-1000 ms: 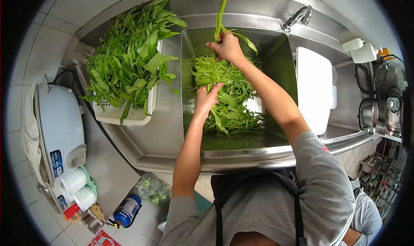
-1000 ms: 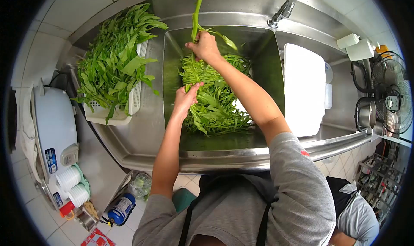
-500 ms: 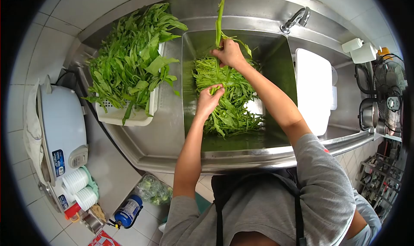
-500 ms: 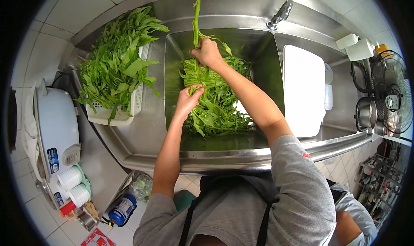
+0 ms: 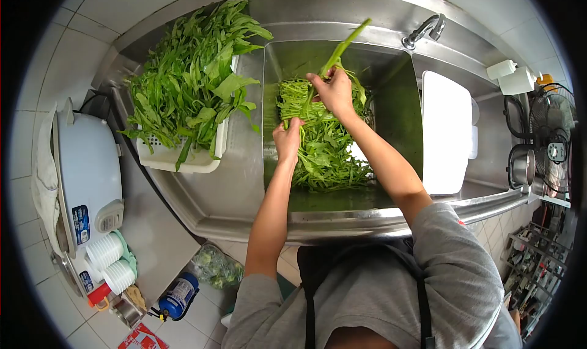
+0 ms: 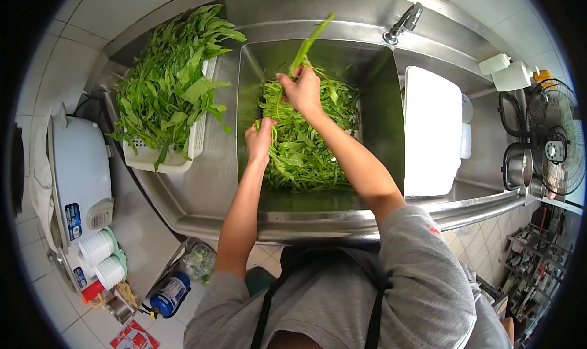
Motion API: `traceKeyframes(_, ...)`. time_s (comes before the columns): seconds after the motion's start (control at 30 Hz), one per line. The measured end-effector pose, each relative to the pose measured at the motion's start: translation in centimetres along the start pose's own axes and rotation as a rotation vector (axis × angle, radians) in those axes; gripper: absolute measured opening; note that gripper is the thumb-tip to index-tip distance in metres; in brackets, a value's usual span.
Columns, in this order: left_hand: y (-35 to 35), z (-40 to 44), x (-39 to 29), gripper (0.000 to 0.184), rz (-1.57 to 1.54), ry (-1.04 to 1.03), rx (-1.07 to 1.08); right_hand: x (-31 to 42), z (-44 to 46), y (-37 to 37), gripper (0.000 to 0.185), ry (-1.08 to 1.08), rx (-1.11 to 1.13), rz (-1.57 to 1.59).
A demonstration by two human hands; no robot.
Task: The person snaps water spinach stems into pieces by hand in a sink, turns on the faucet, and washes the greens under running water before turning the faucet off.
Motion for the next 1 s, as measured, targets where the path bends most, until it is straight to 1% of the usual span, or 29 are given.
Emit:
traceKeyframes(0.03,0.2,0.2,0.4,0.018,0.016,0.009,0.009,-0.5,-0.3,0.5,0.033,-0.014,-0.006,0.033)
traceKeyframes(0.1,0.2,0.0,0.2,0.024,0.224,-0.170,0.004,-2.0,-1.2,2.5,0.033,-0.035,-0.033,0.106)
traceKeyframes(0.13,0.0,-0.2,-0.2,0.027,0.325,-0.267,0.004,-3.5,-1.9,3.8,0.033,-0.012,-0.071,-0.058)
traceKeyframes(0.17,0.1,0.0,-0.2,0.030,0.412,-0.262,0.006,-5.6,-3.0,5.2,0.033,0.008,-0.112,-0.222)
traceKeyframes(0.23,0.8,0.6,0.1,0.037,0.588,-0.263,0.012,-10.5,-6.2,7.7,0.043,-0.039,-0.036,-0.176)
traceKeyframes(0.27,0.8,0.7,0.1,0.042,0.599,-0.434,-0.061,-13.0,-8.1,8.5,0.047,-0.110,0.156,-0.298)
traceKeyframes(0.3,0.5,1.3,1.1,0.045,0.576,-0.355,-0.029,-15.2,-9.7,9.3,0.051,-0.184,0.346,-0.417)
traceKeyframes(0.37,-0.1,2.3,2.5,0.051,0.535,-0.197,0.024,-17.7,-10.9,10.6,0.056,-0.361,0.776,-0.848)
traceKeyframes(0.4,-1.2,1.1,0.7,0.047,0.493,-0.103,0.197,-17.5,-9.6,11.9,0.058,-0.326,0.728,-0.784)
traceKeyframes(0.43,-2.8,0.3,-0.6,0.041,0.462,-0.099,0.199,-16.9,-8.1,13.0,0.059,-0.295,0.687,-0.722)
traceKeyframes(0.47,-4.1,0.2,-1.2,0.037,0.422,-0.115,0.280,-14.1,-5.9,14.2,0.057,-0.286,0.450,-0.758)
traceKeyframes(0.5,-5.6,0.4,-1.7,0.034,0.380,-0.130,0.363,-11.2,-3.9,15.5,0.049,-0.135,0.128,-0.848)
traceKeyframes(0.53,-7.4,0.1,-2.7,0.034,0.377,-0.125,0.422,-9.2,-0.8,17.0,0.042,-0.049,-0.025,-0.884)
traceKeyframes(0.57,-9.3,-0.4,-4.1,0.033,0.372,-0.124,0.479,-8.0,2.9,18.8,0.036,-0.042,-0.031,-0.792)
traceKeyframes(0.6,-11.1,-0.6,-5.1,0.032,0.370,-0.121,0.535,-5.1,5.3,20.2,0.030,0.071,-0.187,-0.733)
traceKeyframes(0.63,-12.7,-0.5,-5.4,0.034,0.379,-0.112,0.566,-2.4,7.5,21.5,0.019,0.108,-0.240,-0.849)
traceKeyframes(0.7,-15.8,0.0,-6.1,0.036,0.399,-0.103,0.632,-3.2,13.4,23.9,0.014,0.507,-0.346,-1.078)
traceKeyframes(0.8,-19.4,0.3,-6.8,0.044,0.367,-0.063,0.754,-4.9,17.5,26.0,0.016,0.593,-0.193,-1.327)
traceKeyframes(0.83,-20.4,0.4,-6.9,0.041,0.396,-0.056,0.773,-5.3,18.1,26.5,0.018,0.476,-0.082,-1.380)
traceKeyframes(0.9,-22.1,0.9,-6.8,0.035,0.374,-0.002,0.884,-6.4,18.2,27.4,0.023,0.234,0.147,-1.468)
traceKeyframes(0.93,-22.7,0.8,-6.7,0.033,0.357,0.019,0.890,-6.9,17.8,27.8,0.027,0.212,0.185,-1.466)
traceKeyframes(1.0,-24.1,0.8,-6.6,0.033,0.325,0.058,0.906,-6.8,16.9,28.1,0.026,0.495,-0.098,-1.288)
Point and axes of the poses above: each hand's wrist, its own z-axis towards the middle knuckle, its own y-axis out of the back of the hand, x = y × z, the point moved 2 cm from there along z, towards the middle knuckle, and after that the axes turned 1 degree about y, right-handed, at the moved point
